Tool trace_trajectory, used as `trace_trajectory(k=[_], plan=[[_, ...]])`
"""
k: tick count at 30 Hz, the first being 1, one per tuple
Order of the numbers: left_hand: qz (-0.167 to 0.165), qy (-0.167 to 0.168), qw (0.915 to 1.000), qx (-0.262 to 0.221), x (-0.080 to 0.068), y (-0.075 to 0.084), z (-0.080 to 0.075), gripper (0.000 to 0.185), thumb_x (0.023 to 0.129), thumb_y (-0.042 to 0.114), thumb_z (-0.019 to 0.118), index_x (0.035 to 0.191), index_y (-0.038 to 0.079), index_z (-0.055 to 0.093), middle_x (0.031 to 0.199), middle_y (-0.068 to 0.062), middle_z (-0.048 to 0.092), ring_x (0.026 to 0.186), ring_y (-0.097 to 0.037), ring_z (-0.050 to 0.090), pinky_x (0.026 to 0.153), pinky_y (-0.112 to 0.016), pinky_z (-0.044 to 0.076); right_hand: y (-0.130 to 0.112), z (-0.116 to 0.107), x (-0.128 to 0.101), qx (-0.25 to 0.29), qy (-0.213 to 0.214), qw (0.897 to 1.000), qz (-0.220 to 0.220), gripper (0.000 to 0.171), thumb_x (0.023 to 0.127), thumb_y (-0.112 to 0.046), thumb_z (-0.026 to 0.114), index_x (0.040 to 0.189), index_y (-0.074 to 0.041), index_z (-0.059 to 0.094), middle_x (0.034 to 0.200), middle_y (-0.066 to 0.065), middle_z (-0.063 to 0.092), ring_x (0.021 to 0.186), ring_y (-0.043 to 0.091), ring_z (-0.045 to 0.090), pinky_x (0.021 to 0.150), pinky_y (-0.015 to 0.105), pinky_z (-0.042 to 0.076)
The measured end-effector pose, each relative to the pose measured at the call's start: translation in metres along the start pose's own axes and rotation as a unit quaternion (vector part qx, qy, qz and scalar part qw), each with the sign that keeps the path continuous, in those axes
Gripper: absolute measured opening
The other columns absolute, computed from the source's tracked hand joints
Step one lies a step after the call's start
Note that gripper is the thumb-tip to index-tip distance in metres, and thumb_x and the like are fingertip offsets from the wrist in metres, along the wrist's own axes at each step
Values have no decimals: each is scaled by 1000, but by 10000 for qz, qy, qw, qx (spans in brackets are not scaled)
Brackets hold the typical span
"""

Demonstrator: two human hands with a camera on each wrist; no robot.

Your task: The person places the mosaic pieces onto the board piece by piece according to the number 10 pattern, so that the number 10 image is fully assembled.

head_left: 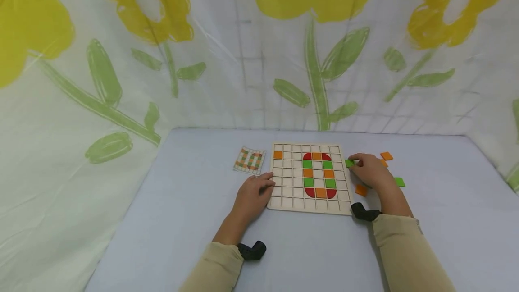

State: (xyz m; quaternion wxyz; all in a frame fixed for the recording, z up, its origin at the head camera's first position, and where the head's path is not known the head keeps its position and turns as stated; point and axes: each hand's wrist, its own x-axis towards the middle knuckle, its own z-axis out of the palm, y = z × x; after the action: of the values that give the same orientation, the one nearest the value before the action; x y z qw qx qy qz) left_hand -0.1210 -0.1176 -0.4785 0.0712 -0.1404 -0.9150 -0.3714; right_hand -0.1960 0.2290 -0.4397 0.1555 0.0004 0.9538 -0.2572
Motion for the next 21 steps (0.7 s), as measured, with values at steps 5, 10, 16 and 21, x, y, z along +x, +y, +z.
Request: trace_trajectory(k=[5,10,16,21], plan=[[37,-126,9999,51,0,-3,0,16,93,15,67,107,12,76,133,2,64,123,-17,60,116,-41,38,5,1,-5,250,168,9995,124,41,92,-32,66,119,-2,58,109,22,58,91,32,53,70,36,48],[76,-142,9998,81,3,-5,-3,17,94,15,66,107,12,76,134,2,63,123,-18,61,116,-41,38,5,1,-6,528,397,9978,50,33,93,-33,65,107,-5,54,109,20,58,90,30,52,69,32,45],[65,-97,9999,-28,5,-5,-3,17,93,14,66,107,12,76,134,2,64,122,-18,61,116,-41,38,-2,-1,-5,955,618,9935,35,40,99,-37,56,128,-10,54,113,21,63,85,28,55,62,29,46],[-3,-130,9998,-121,4,-5,-1,18,94,15,65,108,11,76,134,2,63,122,-19,61,116,-42,38,-7,-1,-4,1014,802,9916,-27,50,101,-43,50,143,-16,52,104,16,68,79,26,51,58,28,44]])
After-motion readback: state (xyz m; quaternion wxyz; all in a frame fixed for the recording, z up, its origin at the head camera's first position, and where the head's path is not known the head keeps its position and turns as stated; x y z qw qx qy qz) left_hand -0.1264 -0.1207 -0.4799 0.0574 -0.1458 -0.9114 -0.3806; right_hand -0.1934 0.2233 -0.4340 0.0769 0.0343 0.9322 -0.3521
